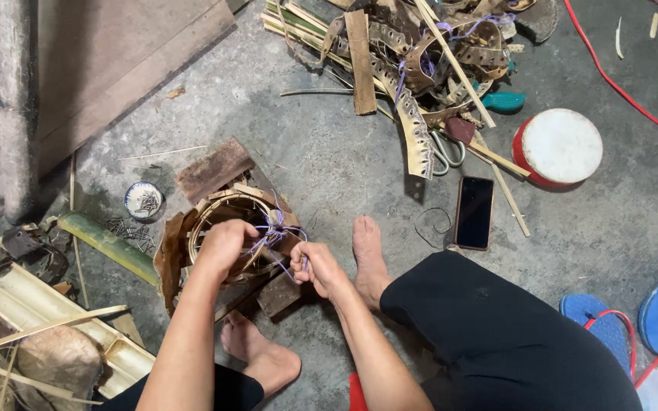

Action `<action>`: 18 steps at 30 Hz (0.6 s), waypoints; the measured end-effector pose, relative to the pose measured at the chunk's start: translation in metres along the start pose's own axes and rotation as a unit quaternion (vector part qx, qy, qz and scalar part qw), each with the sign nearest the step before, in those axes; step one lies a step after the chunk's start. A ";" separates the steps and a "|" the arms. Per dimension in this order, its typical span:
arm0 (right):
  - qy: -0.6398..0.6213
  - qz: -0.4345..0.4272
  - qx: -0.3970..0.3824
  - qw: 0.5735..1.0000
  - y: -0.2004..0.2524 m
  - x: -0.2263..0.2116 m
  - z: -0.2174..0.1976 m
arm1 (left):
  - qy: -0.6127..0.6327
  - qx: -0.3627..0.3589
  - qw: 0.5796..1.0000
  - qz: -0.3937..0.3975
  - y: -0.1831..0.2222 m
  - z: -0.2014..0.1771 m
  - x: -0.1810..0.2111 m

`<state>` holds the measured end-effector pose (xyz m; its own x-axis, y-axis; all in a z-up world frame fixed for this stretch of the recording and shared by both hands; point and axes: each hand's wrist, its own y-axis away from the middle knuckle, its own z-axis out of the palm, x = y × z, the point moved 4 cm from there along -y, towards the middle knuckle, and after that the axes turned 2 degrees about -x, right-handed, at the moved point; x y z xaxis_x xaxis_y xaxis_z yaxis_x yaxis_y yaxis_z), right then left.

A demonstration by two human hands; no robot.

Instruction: Repair a small wooden percussion instrument by threading and tying purple string around its frame

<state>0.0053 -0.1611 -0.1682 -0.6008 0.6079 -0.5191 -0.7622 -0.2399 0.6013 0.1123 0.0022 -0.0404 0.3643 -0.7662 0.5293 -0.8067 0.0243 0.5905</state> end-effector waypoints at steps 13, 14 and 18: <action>0.028 0.002 -0.004 1.000 0.006 -0.016 0.015 | -0.088 -0.025 0.996 -0.023 -0.007 0.000 0.004; 0.025 0.003 -0.006 1.000 0.006 -0.015 0.017 | -0.106 -0.067 0.992 -0.033 -0.004 0.002 0.014; 0.023 0.007 -0.015 1.000 0.003 -0.010 0.017 | 0.058 -0.072 0.995 -0.027 -0.062 0.047 -0.037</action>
<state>0.0138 -0.1550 -0.1509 -0.6221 0.5691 -0.5378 -0.7596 -0.2721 0.5908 0.1273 -0.0007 -0.1251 0.4639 -0.6894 0.5563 -0.7127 0.0826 0.6966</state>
